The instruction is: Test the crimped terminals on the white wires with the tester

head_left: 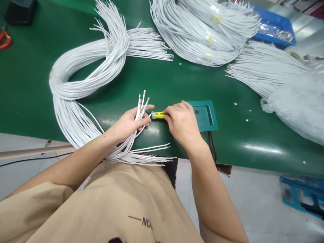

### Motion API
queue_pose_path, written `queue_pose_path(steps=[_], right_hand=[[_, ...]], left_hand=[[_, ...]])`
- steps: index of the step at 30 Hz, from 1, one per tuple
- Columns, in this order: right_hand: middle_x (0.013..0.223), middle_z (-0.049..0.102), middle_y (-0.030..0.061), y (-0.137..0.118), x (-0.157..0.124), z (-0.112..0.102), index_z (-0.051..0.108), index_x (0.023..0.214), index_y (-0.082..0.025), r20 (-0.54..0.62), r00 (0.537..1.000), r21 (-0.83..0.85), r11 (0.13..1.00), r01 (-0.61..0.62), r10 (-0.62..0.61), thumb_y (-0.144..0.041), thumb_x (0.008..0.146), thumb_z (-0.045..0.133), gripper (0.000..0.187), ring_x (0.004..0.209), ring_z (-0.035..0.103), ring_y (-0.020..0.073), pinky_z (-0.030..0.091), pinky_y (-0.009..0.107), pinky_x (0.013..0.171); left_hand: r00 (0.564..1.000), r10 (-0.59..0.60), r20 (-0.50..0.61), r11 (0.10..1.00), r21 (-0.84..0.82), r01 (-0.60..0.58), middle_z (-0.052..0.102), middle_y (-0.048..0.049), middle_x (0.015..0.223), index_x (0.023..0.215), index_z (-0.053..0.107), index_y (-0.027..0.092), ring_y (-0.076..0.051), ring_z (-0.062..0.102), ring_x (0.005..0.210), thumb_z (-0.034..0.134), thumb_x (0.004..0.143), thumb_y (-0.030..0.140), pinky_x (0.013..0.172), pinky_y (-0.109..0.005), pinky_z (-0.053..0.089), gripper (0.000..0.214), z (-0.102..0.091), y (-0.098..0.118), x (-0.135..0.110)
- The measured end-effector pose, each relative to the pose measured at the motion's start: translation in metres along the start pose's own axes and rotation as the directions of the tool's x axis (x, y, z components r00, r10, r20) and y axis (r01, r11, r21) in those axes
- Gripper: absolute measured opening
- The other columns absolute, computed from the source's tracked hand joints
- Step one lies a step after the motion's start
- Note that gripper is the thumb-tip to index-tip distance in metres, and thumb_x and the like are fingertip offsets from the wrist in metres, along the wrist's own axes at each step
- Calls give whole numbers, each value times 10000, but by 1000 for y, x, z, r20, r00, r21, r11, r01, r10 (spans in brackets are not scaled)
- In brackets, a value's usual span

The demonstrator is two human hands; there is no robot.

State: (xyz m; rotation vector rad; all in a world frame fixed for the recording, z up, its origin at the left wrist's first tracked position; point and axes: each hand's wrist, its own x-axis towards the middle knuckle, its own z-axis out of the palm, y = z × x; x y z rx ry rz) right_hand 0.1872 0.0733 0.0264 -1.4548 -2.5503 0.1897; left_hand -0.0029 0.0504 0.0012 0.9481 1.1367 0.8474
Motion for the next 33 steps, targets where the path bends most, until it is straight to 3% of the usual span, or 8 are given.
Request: queue_pose_path(steps=[4, 8, 17, 20, 23, 26, 30, 33], right_hand=[[798, 644, 68, 3, 1, 1, 614, 832, -171, -9, 999, -3, 999, 33, -33, -83, 798, 474, 168, 879, 509, 220, 342, 388, 922], [705, 575, 60, 4, 2, 5, 606, 759, -185, -65, 998, -10, 1000, -2, 2, -83, 782, 491, 155, 826, 467, 223, 366, 374, 800], [661, 522, 48, 4, 4, 7, 609, 741, -201, -73, 997, 4, 999, -39, 39, -88, 788, 490, 171, 768, 453, 217, 374, 380, 771], [781, 599, 74, 2, 4, 1, 618, 826, -186, -52, 998, 50, 998, -42, 44, -116, 801, 512, 130, 863, 490, 237, 376, 385, 808], [992, 646, 84, -7, 1, -3, 602, 965, -179, -126, 990, 132, 990, -44, 61, -181, 852, 502, 151, 993, 494, 247, 348, 399, 886], [943, 656, 72, -24, -6, -1, 600, 959, -180, -192, 977, 197, 979, -56, 95, -244, 922, 416, 198, 920, 507, 222, 347, 374, 853], [878, 642, 67, -55, -20, 17, 610, 929, -174, -165, 983, 212, 970, 120, -86, -251, 950, 356, 266, 841, 487, 199, 336, 344, 764], [885, 632, 65, -71, -27, 32, 598, 855, -177, -113, 974, 168, 963, 212, -195, -186, 944, 340, 273, 839, 467, 193, 311, 335, 709]], left_hand=[[1000, -2, 10, 1000, 24, 1, 575, 10, 744, 1127, 585, 178, -82, 542, 611, 653, 755, 222, 476, -170, 382, 381, 2, -3, 2], [998, 5, -67, 997, 82, 1, 592, 22, 708, 1064, 555, 173, -86, 538, 563, 674, 718, 216, 470, -178, 418, 368, 5, -3, 4], [993, -23, -116, 985, 167, 42, 632, 6, 665, 1006, 549, 169, -105, 555, 525, 700, 651, 190, 420, -186, 423, 386, 9, -8, 10], [993, -18, -114, 988, 149, 35, 638, 3, 666, 993, 551, 170, -121, 588, 555, 702, 639, 174, 430, -189, 431, 384, 9, -9, 11], [993, -23, -112, 989, 141, 39, 641, 3, 667, 989, 553, 172, -140, 622, 601, 698, 638, 171, 461, -196, 446, 379, 7, -9, 12], [992, -30, -122, 987, 153, 48, 631, 13, 668, 993, 560, 169, -143, 623, 615, 707, 629, 182, 480, -200, 443, 393, 3, -8, 11], [991, 49, -125, 973, 230, -19, 637, 16, 739, 1086, 597, 169, -112, 575, 617, 715, 649, 222, 562, -216, 445, 456, -7, -7, 5], [990, 70, -121, 960, 277, -34, 648, 1, 790, 1051, 654, 170, -116, 575, 670, 703, 697, 289, 654, -238, 450, 377, -14, -5, 2]])
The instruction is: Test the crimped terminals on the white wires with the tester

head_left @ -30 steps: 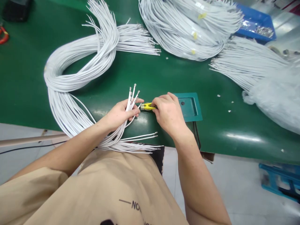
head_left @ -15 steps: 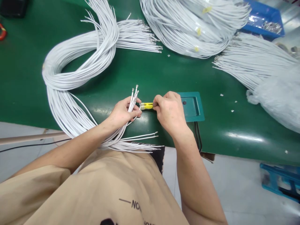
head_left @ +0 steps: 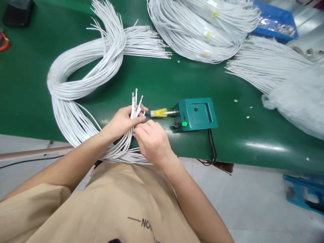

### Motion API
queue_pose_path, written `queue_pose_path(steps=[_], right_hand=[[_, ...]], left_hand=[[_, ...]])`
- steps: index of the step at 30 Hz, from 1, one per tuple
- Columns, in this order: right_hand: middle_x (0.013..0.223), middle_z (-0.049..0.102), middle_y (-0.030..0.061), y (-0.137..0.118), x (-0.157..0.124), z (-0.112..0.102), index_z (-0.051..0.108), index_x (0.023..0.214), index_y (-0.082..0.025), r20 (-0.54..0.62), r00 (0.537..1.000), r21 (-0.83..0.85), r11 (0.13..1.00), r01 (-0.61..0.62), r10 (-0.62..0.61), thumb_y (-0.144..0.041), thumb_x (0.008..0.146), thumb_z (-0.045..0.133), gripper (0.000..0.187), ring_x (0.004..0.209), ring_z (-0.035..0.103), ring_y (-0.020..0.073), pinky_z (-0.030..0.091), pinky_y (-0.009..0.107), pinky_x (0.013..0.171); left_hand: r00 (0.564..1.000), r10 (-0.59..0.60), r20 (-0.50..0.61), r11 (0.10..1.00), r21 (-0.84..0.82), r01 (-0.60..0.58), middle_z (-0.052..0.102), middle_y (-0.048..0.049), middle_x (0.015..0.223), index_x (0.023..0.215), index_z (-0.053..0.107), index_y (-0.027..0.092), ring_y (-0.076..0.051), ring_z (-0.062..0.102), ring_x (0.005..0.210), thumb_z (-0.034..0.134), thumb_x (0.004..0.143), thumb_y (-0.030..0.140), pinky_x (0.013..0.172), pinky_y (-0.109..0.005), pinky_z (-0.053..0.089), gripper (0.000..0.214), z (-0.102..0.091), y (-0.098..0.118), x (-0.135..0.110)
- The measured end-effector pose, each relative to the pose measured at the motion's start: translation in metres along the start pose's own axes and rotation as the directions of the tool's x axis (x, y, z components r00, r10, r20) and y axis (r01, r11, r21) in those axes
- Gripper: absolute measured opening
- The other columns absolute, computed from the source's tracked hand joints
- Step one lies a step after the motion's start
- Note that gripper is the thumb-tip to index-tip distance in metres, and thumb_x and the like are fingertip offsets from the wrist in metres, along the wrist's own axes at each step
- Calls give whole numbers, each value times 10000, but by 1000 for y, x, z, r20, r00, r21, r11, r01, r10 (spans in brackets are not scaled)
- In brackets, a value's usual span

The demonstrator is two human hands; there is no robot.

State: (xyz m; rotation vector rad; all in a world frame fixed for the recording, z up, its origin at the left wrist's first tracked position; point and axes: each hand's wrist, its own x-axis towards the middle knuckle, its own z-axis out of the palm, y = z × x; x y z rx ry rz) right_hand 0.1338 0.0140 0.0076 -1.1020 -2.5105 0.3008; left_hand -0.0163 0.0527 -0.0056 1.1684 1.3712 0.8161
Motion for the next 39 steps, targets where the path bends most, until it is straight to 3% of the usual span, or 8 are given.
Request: queue_pose_path(steps=[7, 12, 14, 16, 21, 29, 35, 39], right_hand=[[861, 629, 94, -11, -6, 16, 573, 846, -168, 105, 994, -123, 992, 1, 12, -139, 916, 353, 233, 850, 492, 231, 336, 351, 697], [650, 630, 57, -18, -14, 1, 597, 754, -177, 353, 908, 102, 955, -277, 225, -156, 847, 480, 151, 622, 532, 184, 338, 308, 579], [621, 627, 24, -13, -12, -9, 594, 696, -192, 377, 867, 291, 847, -445, 327, -197, 837, 510, 164, 555, 524, 148, 343, 283, 548], [637, 625, -2, -3, -6, -16, 598, 710, -203, 269, 838, 506, 671, -542, 475, -260, 853, 509, 178, 552, 542, 125, 381, 261, 559], [688, 627, -26, 9, 11, -11, 642, 882, -214, 144, 715, 825, 316, -468, 684, -428, 751, 647, 251, 570, 558, 105, 447, 236, 558], [647, 620, -22, 3, 14, 0, 697, 762, -155, 232, 666, 962, -65, -265, 709, -239, 700, 682, 106, 525, 488, 62, 414, 212, 545], [540, 426, -75, 2, 11, 7, 697, 770, -122, 485, 696, 806, -580, -119, 530, -198, 674, 698, 122, 441, 249, 8, 240, 160, 412], [522, 273, -98, 1, 10, 3, 677, 754, -132, 524, 697, 769, -624, -139, 490, -221, 716, 672, 97, 439, 162, 22, 198, 167, 393]], left_hand=[[999, -40, 34, 999, 20, 39, 719, -54, 938, 912, 734, 198, -182, 637, 831, 744, 670, 362, 808, -295, 463, 292, -12, 8, -6], [998, -25, 61, 992, 122, 17, 713, -59, 1016, 965, 730, 208, -229, 624, 966, 740, 671, 392, 898, -342, 429, 347, -13, 8, -13], [1000, -3, 25, 990, 141, 0, 710, -52, 977, 960, 716, 197, -223, 626, 931, 759, 643, 391, 873, -339, 435, 374, -12, 7, -16], [999, 26, -26, 989, 145, -22, 698, -32, 889, 907, 689, 182, -193, 625, 832, 777, 616, 373, 793, -306, 452, 359, -10, 7, -18], [996, 83, -23, 987, 140, -79, 589, 36, 673, 744, 553, 177, -113, 531, 617, 777, 602, 302, 603, -225, 421, 293, -2, 13, -26], [996, 87, -9, 996, 17, -87, 603, 16, 704, 751, 516, 173, -93, 513, 564, 708, 703, 314, 557, -220, 419, 242, 1, 14, -32], [997, 71, -26, 989, -129, -74, 594, 18, 719, 734, 464, 174, -105, 590, 602, 703, 701, 268, 587, -227, 463, 260, 6, 13, -34], [998, 62, 11, 984, -167, -60, 599, 19, 738, 707, 410, 180, -103, 607, 617, 678, 722, 249, 593, -224, 467, 277, 6, 13, -34]])
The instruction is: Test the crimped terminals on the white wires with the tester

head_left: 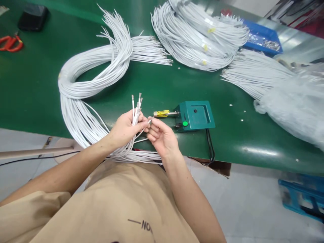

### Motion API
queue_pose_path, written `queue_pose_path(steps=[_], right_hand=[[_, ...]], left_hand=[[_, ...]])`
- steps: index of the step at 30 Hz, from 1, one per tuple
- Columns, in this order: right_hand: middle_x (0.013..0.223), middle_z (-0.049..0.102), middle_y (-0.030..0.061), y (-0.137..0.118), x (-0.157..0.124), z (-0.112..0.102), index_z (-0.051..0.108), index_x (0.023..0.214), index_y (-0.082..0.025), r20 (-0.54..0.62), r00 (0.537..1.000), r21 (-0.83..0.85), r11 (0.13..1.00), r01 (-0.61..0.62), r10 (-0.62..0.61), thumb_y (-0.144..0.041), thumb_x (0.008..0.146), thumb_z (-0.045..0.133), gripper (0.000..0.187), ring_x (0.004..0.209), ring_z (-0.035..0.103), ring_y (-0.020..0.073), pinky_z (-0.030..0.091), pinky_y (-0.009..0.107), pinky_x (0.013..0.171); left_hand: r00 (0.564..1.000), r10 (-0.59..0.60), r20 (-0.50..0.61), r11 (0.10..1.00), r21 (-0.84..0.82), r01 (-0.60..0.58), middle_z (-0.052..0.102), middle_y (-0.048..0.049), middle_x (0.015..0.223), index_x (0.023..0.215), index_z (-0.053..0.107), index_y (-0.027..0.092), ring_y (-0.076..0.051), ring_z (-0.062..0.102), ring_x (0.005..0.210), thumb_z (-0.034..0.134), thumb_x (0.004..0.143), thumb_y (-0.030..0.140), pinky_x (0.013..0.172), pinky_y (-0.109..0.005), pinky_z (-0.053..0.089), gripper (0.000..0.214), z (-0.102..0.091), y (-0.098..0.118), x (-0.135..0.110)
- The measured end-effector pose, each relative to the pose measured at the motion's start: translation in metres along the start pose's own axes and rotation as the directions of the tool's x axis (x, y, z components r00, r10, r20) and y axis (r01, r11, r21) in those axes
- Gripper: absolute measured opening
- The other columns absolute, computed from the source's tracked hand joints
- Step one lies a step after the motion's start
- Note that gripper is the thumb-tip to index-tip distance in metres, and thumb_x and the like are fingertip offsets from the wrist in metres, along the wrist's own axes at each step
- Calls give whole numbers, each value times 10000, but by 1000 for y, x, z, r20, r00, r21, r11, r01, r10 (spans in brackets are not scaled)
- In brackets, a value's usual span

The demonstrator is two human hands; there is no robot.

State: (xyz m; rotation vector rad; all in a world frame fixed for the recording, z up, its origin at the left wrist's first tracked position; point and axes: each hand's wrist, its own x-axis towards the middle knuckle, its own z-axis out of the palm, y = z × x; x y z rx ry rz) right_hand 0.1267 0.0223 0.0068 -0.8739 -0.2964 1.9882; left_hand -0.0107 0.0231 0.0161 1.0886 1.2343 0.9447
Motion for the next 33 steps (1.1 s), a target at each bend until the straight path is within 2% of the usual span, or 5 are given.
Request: queue_pose_path(steps=[15, 21, 25, 28, 33], right_hand=[[613, 465, -63, -4, 2, 1, 702, 819, -147, 35, 999, -39, 999, 22, -21, -320, 724, 710, 198, 496, 343, 22, 380, 187, 537], [688, 588, -21, -2, -1, 2, 702, 802, -165, -50, 957, -369, 896, 248, -286, -292, 746, 676, 141, 557, 442, 58, 395, 218, 563], [786, 633, 13, -1, -2, 1, 658, 804, -178, 26, 854, -721, 582, 376, -519, -286, 795, 621, 115, 681, 552, 117, 462, 271, 670], [779, 589, 31, -1, 0, -5, 601, 763, -186, 294, 690, -891, 71, 448, -662, -243, 882, 490, 172, 755, 543, 149, 452, 299, 724], [805, 590, 80, -15, 2, -17, 597, 788, -174, 669, 582, -722, -589, 362, -462, -189, 921, 390, 246, 805, 501, 196, 399, 335, 767]], left_hand=[[998, 59, 38, 998, -36, -58, 603, 21, 740, 748, 445, 177, -105, 600, 669, 658, 758, 226, 626, -224, 474, 219, -1, -1, 0], [997, 59, 51, 998, -19, -58, 596, 24, 771, 1113, 556, 199, -97, 589, 676, 648, 790, 234, 611, -206, 452, 337, -1, 0, 2], [995, -12, 99, 996, -86, 21, 591, 12, 780, 1111, 602, 197, -96, 584, 698, 658, 789, 241, 611, -199, 451, 330, 0, 3, 3], [979, -153, 135, 951, -250, 184, 600, 7, 764, 1049, 608, 173, -86, 582, 660, 695, 748, 195, 548, -173, 426, 315, 1, 7, 6], [926, -287, 246, 824, -429, 369, 600, -3, 699, 971, 591, 118, -61, 555, 598, 708, 709, 122, 474, -128, 367, 287, 2, 9, 18]])
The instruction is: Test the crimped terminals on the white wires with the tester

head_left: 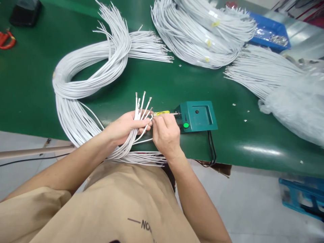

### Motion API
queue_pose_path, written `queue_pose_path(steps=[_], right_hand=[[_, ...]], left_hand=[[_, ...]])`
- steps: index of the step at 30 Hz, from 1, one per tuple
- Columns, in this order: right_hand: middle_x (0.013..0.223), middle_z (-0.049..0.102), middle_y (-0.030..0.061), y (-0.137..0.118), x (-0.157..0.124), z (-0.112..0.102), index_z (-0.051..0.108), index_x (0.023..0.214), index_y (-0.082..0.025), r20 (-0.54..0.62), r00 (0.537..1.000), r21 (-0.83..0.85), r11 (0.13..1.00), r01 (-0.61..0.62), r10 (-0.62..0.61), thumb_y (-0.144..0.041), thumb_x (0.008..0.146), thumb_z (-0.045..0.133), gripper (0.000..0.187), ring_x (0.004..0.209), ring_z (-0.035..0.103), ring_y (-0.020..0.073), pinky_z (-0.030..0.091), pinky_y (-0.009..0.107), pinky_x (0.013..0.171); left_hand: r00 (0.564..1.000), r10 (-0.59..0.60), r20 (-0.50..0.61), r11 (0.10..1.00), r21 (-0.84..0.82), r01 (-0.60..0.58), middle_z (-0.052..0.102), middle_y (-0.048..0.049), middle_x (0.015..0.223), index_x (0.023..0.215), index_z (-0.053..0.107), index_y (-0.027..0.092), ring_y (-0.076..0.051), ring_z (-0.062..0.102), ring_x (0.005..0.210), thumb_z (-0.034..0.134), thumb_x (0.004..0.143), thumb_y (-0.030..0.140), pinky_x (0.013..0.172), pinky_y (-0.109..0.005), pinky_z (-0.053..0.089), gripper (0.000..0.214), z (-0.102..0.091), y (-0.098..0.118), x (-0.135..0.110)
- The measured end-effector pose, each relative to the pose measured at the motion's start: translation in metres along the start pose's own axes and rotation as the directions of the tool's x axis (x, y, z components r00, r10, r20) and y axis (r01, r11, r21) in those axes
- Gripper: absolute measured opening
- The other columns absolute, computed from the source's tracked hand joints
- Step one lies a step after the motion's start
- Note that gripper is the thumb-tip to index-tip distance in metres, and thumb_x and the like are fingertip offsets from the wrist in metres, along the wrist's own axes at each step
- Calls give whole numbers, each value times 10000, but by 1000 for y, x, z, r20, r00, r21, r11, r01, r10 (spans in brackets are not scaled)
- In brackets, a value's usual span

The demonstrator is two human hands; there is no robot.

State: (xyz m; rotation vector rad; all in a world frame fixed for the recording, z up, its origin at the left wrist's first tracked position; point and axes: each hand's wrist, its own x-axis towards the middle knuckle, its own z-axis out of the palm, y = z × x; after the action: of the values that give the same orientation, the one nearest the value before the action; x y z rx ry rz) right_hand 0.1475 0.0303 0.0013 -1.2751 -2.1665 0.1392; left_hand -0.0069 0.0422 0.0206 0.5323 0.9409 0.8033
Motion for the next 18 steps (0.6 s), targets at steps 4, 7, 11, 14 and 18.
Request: queue_pose_path(steps=[4, 7, 11, 14, 18], right_hand=[[1020, 639, 95, 20, 12, -22, 586, 1072, -170, 92, 995, -169, 986, -14, 30, -224, 907, 443, 225, 938, 503, 236, 366, 367, 826], [946, 665, 94, 35, 23, -34, 597, 1023, -159, 245, 968, -224, 975, -2, 58, -163, 881, 448, 206, 910, 514, 238, 333, 394, 905], [858, 668, 86, 45, 30, -37, 613, 919, -162, 350, 936, -206, 977, 59, 18, -137, 854, 472, 157, 867, 517, 233, 348, 378, 878], [907, 672, 107, 45, 31, -34, 619, 964, -145, 370, 929, -210, 971, 110, -25, -127, 852, 475, 183, 914, 504, 245, 341, 384, 877], [868, 675, 112, 47, 32, -30, 650, 948, -137, 402, 914, -242, 957, 162, -54, -131, 881, 435, 225, 889, 490, 247, 343, 396, 870]], left_hand=[[992, 124, -36, 984, 133, -118, 623, -10, 718, 1016, 571, 141, -84, 586, 612, 713, 716, 164, 425, -134, 322, 333, -1, -5, 12], [976, 211, -53, 945, 268, -189, 637, -7, 726, 1014, 564, 147, -96, 602, 607, 709, 723, 211, 439, -156, 354, 331, -1, -11, 20], [964, 256, -66, 908, 358, -217, 639, 3, 726, 992, 553, 146, -109, 623, 613, 695, 727, 224, 529, -201, 441, 311, 0, -15, 25], [960, 271, -78, 889, 403, -218, 638, 9, 717, 986, 537, 153, -114, 634, 616, 678, 737, 212, 554, -214, 462, 292, -1, -16, 27], [957, 273, -95, 871, 446, -204, 641, 9, 705, 976, 530, 156, -119, 642, 622, 671, 731, 191, 564, -217, 478, 285, -2, -15, 27]])
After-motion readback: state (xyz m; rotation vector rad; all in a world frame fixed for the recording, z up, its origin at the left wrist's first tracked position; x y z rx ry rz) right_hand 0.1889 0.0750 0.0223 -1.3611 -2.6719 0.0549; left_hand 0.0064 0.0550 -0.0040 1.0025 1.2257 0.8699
